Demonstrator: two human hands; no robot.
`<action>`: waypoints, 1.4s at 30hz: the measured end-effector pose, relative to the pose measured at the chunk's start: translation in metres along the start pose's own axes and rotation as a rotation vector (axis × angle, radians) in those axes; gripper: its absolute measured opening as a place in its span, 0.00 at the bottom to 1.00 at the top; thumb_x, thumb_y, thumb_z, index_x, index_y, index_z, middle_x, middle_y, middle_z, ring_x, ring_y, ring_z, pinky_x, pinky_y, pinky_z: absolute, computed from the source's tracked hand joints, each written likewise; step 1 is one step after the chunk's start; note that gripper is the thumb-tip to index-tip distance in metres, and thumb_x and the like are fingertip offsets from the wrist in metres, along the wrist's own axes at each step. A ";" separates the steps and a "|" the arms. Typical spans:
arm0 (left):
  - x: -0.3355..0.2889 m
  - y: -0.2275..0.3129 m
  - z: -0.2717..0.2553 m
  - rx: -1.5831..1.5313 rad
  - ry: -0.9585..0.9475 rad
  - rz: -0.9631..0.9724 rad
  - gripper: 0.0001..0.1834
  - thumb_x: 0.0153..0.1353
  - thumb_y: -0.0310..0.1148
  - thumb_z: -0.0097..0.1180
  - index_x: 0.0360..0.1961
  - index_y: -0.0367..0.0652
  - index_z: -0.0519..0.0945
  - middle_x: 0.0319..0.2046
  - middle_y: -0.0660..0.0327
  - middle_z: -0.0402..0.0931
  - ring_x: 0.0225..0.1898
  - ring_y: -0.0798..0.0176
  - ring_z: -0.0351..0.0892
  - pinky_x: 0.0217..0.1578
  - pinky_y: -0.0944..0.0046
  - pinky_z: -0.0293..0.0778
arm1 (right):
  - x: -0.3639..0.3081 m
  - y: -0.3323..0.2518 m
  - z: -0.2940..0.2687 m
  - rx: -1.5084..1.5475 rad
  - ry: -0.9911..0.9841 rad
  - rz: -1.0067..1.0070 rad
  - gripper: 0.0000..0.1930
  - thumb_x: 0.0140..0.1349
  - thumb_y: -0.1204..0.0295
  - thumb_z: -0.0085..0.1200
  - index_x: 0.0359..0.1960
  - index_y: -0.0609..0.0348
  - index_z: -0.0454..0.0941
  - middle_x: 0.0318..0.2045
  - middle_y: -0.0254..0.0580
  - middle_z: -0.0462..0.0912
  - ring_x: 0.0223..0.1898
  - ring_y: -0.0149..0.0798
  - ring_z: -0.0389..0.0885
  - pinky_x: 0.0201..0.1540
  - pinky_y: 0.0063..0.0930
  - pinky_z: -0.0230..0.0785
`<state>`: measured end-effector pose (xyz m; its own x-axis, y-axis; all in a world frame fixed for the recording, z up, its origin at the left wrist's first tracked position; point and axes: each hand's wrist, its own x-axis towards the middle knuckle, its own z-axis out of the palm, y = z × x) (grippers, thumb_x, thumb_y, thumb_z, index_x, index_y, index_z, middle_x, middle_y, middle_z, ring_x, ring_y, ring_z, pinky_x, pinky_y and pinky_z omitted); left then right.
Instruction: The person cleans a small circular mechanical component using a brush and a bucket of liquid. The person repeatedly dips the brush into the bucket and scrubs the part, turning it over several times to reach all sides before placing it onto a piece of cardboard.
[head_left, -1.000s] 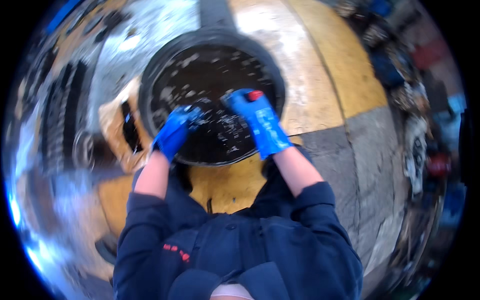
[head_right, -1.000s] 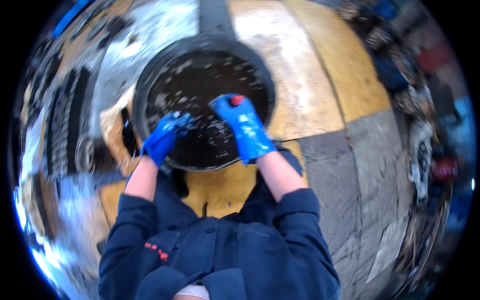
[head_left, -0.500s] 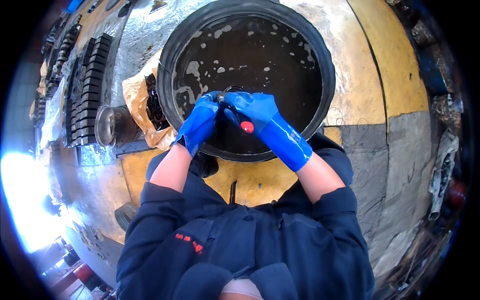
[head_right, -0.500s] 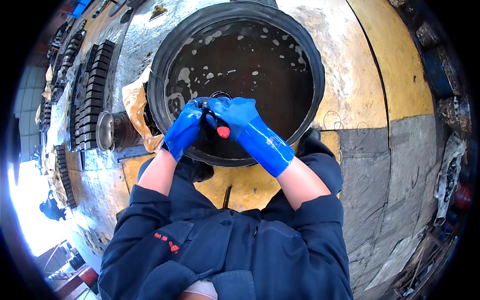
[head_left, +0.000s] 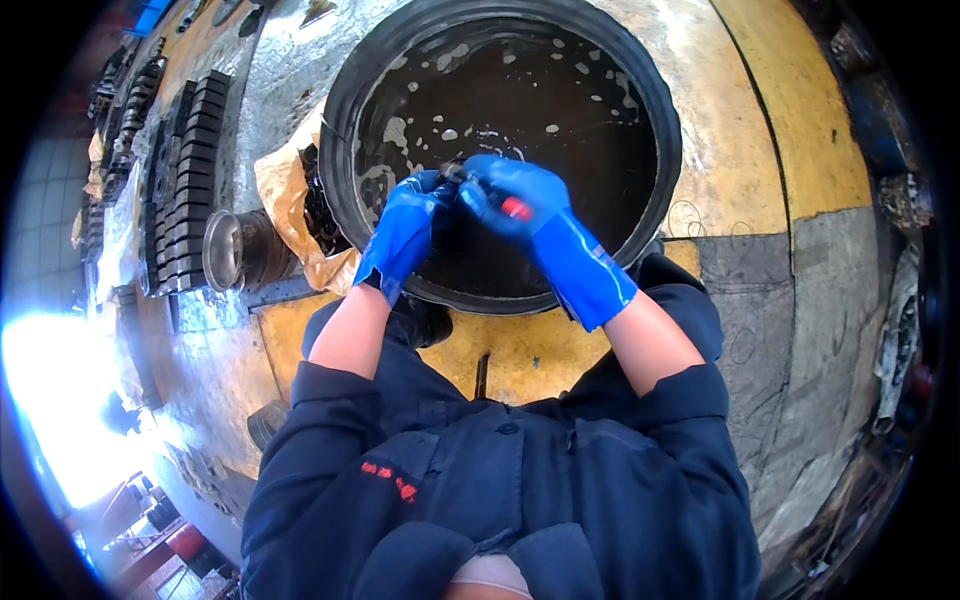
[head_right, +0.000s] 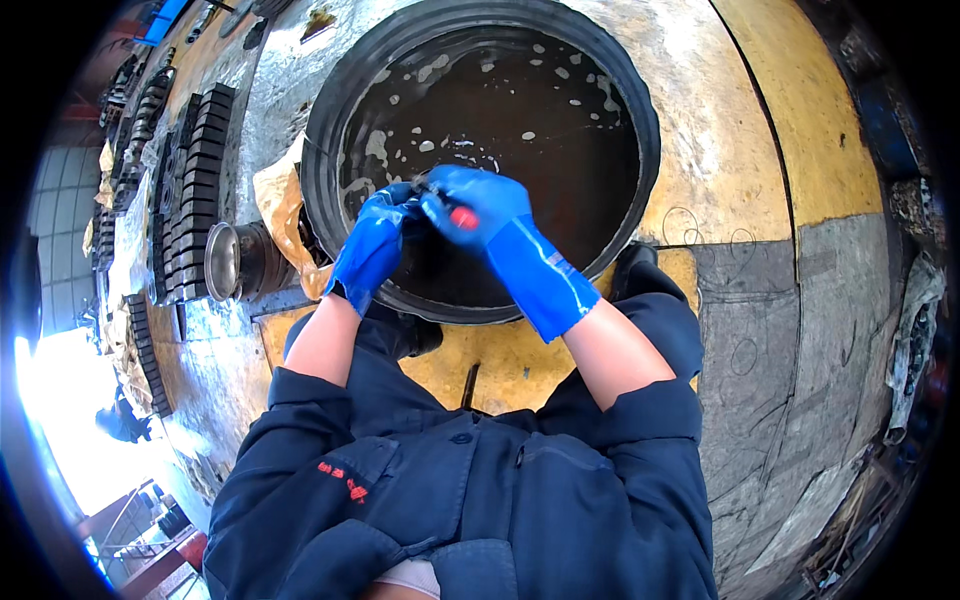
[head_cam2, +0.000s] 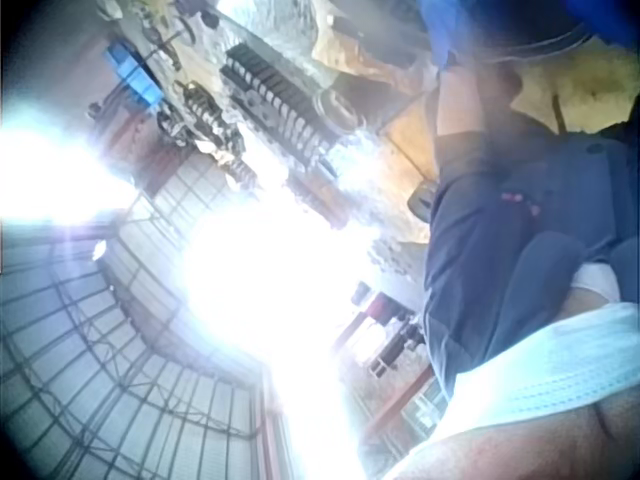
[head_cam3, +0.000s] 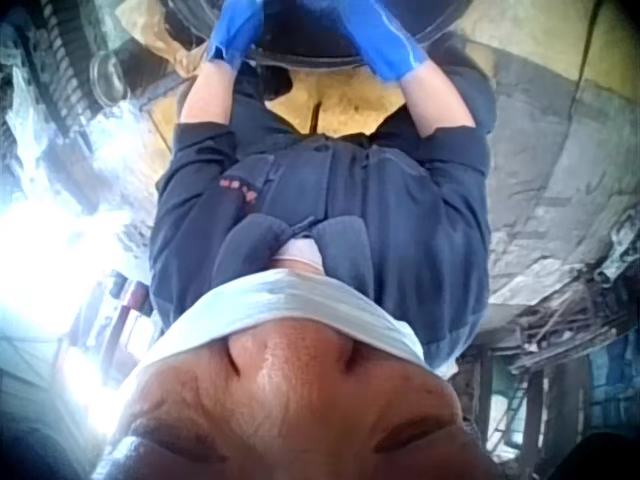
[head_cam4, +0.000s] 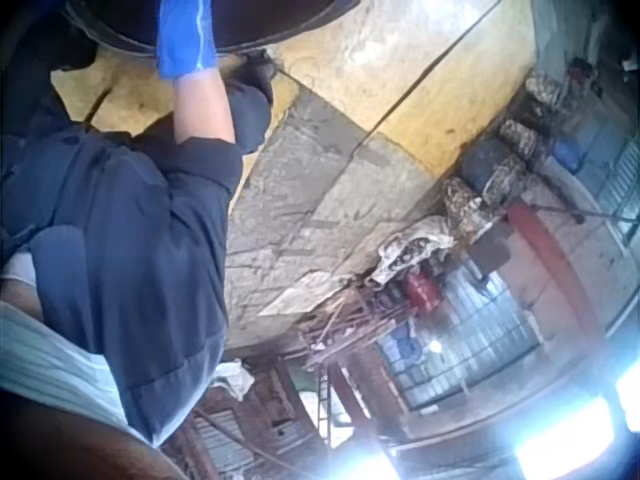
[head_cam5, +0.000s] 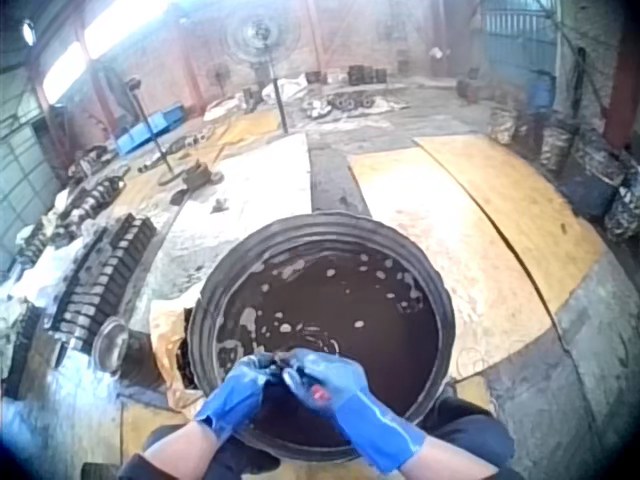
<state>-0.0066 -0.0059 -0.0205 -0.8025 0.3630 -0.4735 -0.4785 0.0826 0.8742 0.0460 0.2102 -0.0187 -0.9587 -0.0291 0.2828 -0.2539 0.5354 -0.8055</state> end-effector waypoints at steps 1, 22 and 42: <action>0.002 -0.003 0.000 -0.059 -0.035 0.031 0.16 0.77 0.31 0.64 0.61 0.39 0.87 0.51 0.59 0.91 0.52 0.61 0.90 0.55 0.62 0.82 | 0.002 -0.002 0.002 -0.119 -0.117 -0.091 0.13 0.74 0.61 0.65 0.56 0.44 0.91 0.46 0.43 0.94 0.45 0.50 0.94 0.49 0.41 0.87; -0.004 0.015 -0.003 0.160 0.112 -0.024 0.18 0.77 0.37 0.65 0.62 0.40 0.87 0.49 0.61 0.92 0.52 0.64 0.90 0.51 0.63 0.81 | 0.004 0.020 -0.012 -0.237 -0.005 0.201 0.12 0.75 0.53 0.60 0.48 0.40 0.91 0.45 0.39 0.94 0.50 0.55 0.92 0.51 0.46 0.85; 0.006 0.008 -0.005 0.270 -0.015 0.113 0.15 0.75 0.29 0.64 0.58 0.36 0.90 0.46 0.61 0.92 0.48 0.66 0.88 0.53 0.65 0.81 | 0.010 0.004 -0.005 -0.232 -0.058 -0.034 0.14 0.73 0.57 0.65 0.55 0.42 0.89 0.46 0.43 0.93 0.48 0.54 0.92 0.50 0.47 0.85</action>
<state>-0.0169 -0.0079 -0.0168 -0.8390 0.3972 -0.3718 -0.2725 0.2846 0.9191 0.0364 0.2161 -0.0164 -0.9574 -0.0953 0.2725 -0.2567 0.7128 -0.6527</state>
